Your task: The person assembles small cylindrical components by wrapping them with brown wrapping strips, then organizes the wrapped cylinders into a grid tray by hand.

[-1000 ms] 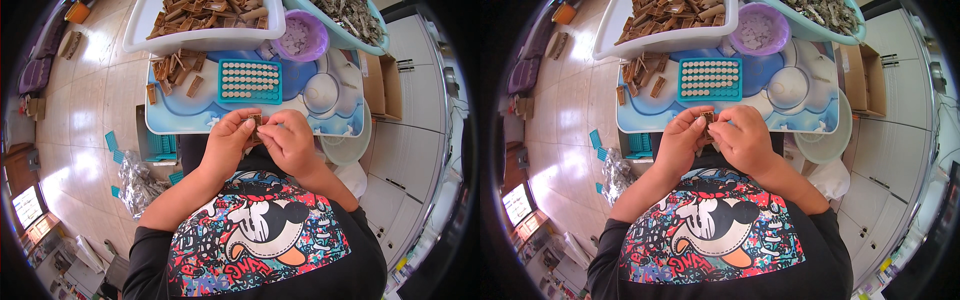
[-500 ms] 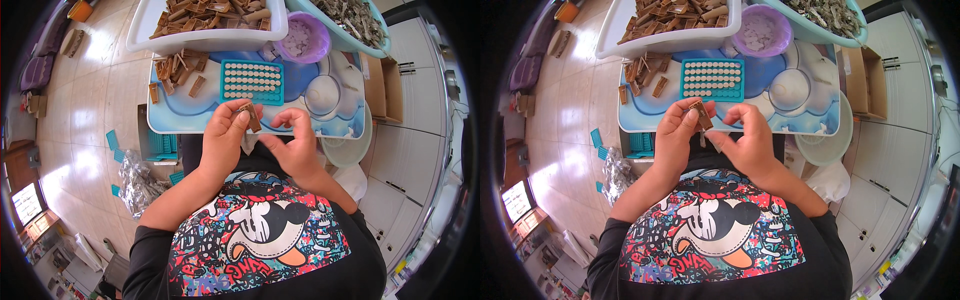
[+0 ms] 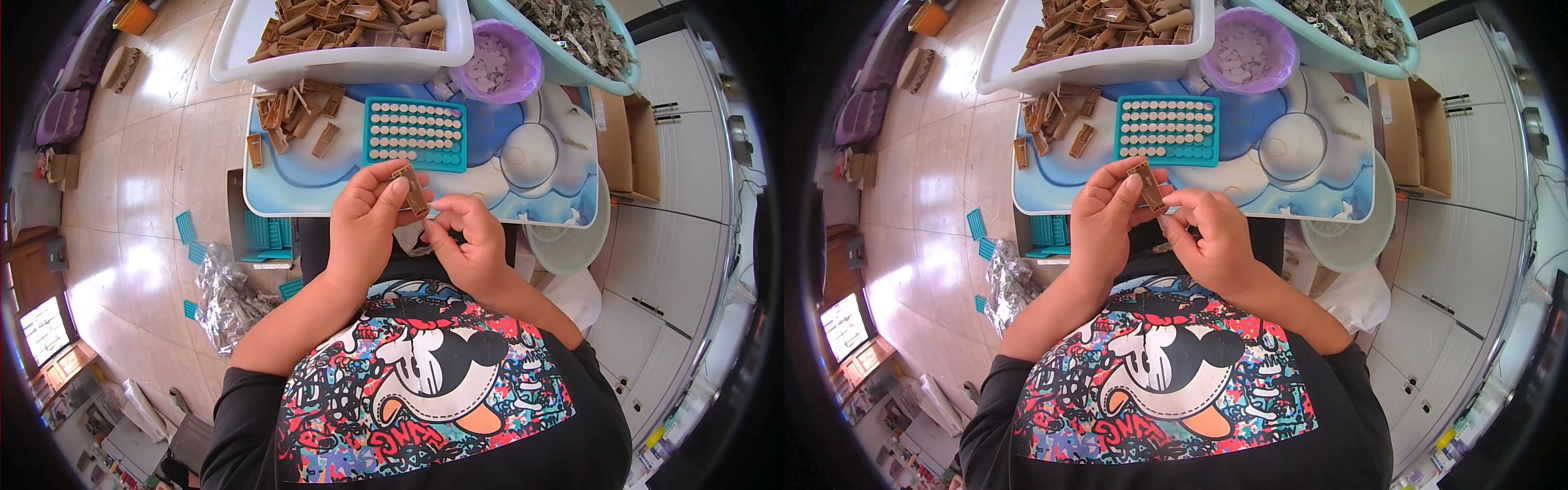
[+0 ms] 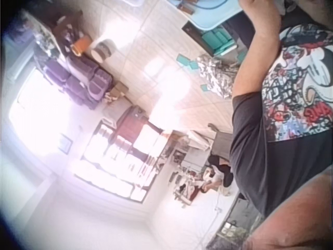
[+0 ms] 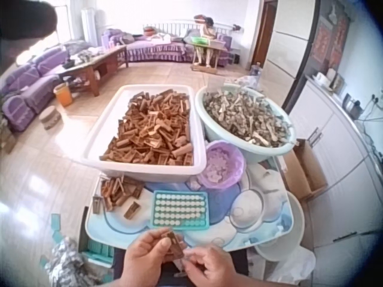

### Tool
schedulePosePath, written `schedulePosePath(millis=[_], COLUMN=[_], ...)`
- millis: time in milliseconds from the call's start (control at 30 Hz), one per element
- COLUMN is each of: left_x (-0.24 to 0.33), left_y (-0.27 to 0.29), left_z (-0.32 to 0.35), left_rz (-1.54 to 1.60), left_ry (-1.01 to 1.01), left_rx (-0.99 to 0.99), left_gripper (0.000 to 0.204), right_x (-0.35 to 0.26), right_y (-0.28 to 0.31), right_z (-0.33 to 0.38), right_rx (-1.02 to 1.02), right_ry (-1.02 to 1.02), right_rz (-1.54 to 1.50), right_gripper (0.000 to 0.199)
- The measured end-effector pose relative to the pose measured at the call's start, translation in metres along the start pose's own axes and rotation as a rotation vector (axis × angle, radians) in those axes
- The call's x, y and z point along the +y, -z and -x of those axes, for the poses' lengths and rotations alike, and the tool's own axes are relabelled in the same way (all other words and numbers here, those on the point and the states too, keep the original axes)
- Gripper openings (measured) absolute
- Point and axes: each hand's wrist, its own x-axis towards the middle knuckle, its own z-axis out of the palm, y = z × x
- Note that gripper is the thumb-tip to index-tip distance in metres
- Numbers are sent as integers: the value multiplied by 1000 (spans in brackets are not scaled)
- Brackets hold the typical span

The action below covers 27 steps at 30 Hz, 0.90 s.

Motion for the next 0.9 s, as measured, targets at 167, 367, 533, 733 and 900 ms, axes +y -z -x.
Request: schedulePosePath(millis=[167,367,533,733,900], left_x=[-1,-10,-15,-15,-15], left_y=[0,5,5,13,27], left_z=[-1,-1,1,-2,-11], left_rz=[-26,-81,-102,-122,17], left_ry=[26,27,66,138,192], left_rx=[0,-27,-96,-74,62], left_gripper=[28,29,30,33,30], right_x=[4,-10,-3,14,30], right_y=[2,10,11,9,1], right_z=[-4,-16,-27,-47,-76], right_rx=[-11,-179,41,10,92], right_ry=[74,247,184,163,410], right_rz=[79,295,269,225,553], right_gripper=[24,19,12,8,18])
